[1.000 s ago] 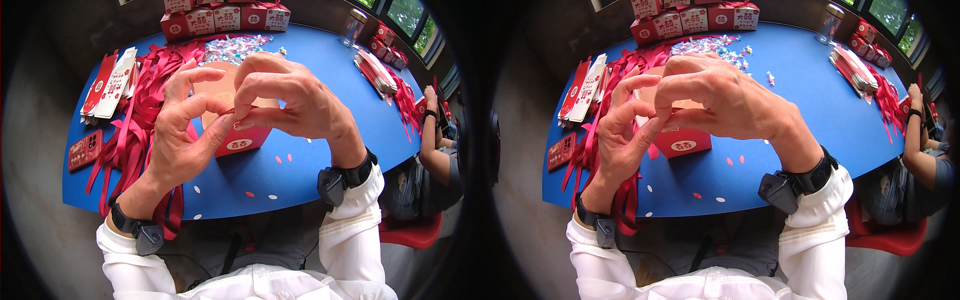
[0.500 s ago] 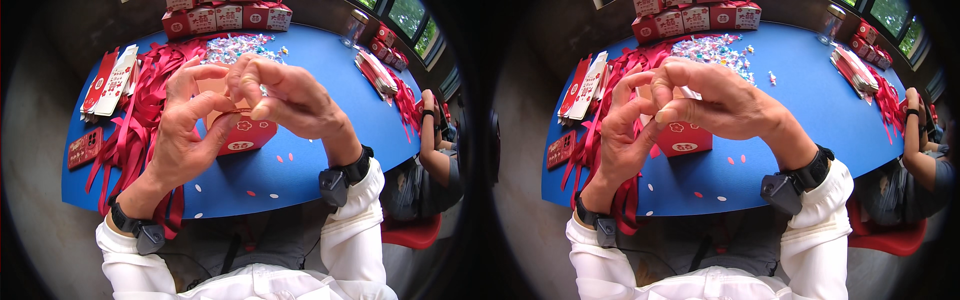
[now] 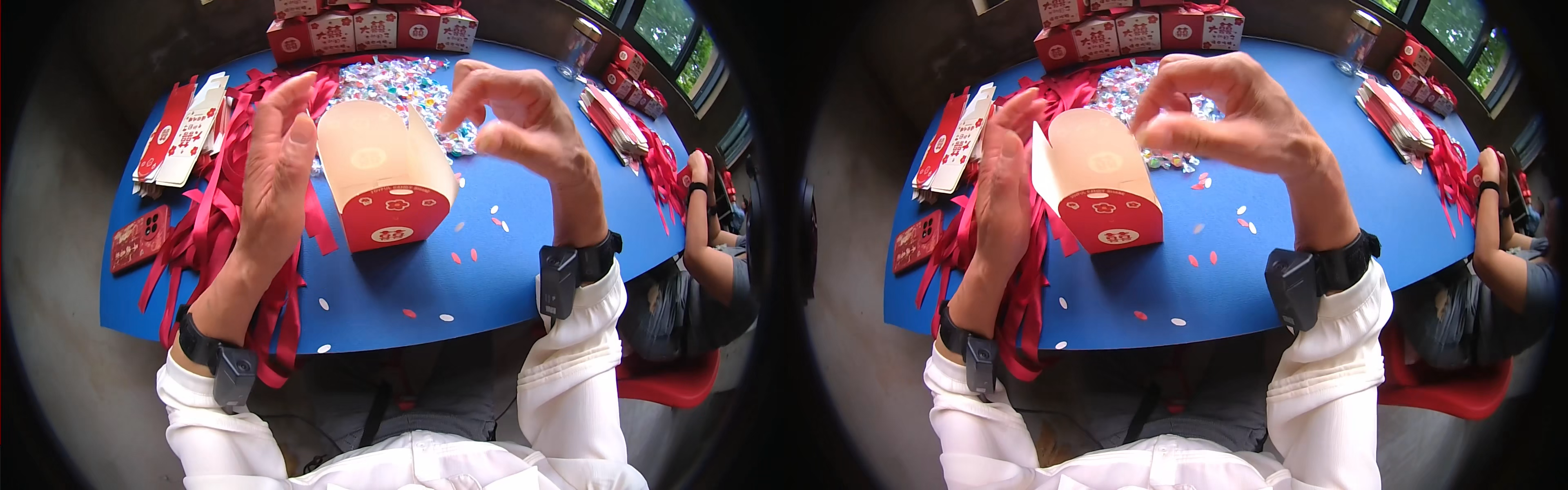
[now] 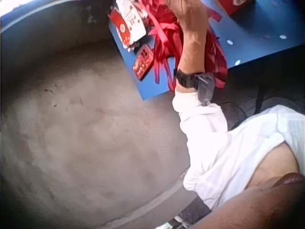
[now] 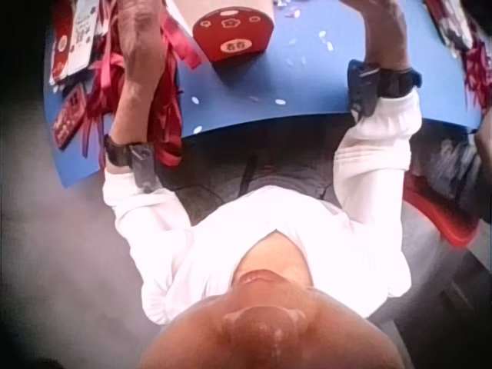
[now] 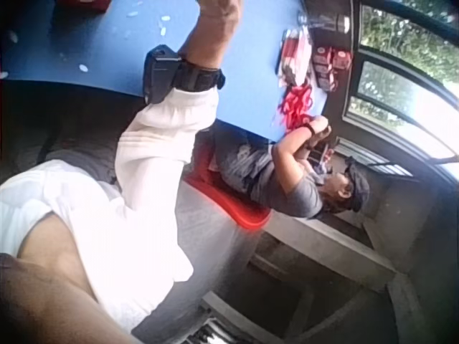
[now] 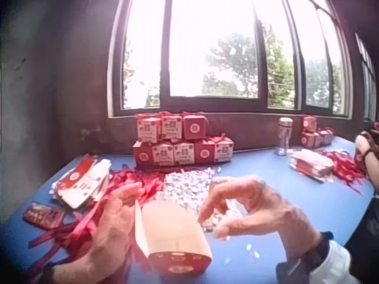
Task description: Assembling a red decorative box, filling it with candies, and tying it with a ribbon.
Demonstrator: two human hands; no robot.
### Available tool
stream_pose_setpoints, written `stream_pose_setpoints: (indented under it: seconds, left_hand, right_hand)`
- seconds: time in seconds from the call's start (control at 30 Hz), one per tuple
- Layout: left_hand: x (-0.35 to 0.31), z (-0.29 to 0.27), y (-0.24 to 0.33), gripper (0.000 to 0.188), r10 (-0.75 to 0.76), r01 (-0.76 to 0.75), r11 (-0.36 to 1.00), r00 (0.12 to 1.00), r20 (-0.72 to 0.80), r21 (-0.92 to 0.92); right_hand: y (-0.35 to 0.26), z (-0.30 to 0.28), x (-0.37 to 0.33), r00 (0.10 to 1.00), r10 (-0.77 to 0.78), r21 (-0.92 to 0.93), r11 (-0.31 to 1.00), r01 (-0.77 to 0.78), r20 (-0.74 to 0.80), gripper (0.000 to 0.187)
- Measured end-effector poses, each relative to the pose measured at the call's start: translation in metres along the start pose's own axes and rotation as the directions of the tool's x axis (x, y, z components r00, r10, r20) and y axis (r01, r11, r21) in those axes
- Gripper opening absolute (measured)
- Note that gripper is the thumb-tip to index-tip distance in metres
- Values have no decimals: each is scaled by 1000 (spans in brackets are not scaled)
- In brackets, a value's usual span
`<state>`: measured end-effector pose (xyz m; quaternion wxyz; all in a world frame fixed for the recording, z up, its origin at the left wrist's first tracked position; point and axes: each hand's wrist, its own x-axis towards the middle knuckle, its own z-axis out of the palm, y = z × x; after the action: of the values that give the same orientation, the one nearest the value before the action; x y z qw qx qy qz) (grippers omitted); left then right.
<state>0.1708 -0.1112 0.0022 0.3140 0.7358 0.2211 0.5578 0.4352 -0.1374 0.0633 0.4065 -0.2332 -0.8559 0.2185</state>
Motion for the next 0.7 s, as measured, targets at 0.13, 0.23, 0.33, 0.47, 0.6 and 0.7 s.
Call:
stream_pose_setpoints:
  seconds: [0.13,0.23,0.33,0.47,0.6,0.7]
  left_hand:
    - [1,-5,-14,58,-208,219,964,974,88,-152]
    - [1,-5,-11,55,-224,235,957,971,80,-173]
    - [1,-8,-4,52,-179,185,963,983,53,-194]
    - [0,-8,-4,50,-172,180,953,984,53,-243]
    - [-2,2,10,49,-174,227,917,968,183,-328]
    - [0,-9,-7,46,32,19,985,956,291,-172]
  right_hand:
    - [-29,20,6,993,62,-272,962,-33,96,24]
    - [-28,25,3,990,84,-369,929,-37,111,18]
    - [-23,17,1,994,43,-392,920,0,101,10]
    - [-6,11,-6,996,52,-340,940,-24,71,11]
    - [3,4,-6,999,16,-392,920,0,37,11]
    - [9,6,-5,1000,12,-409,912,-16,-13,11]
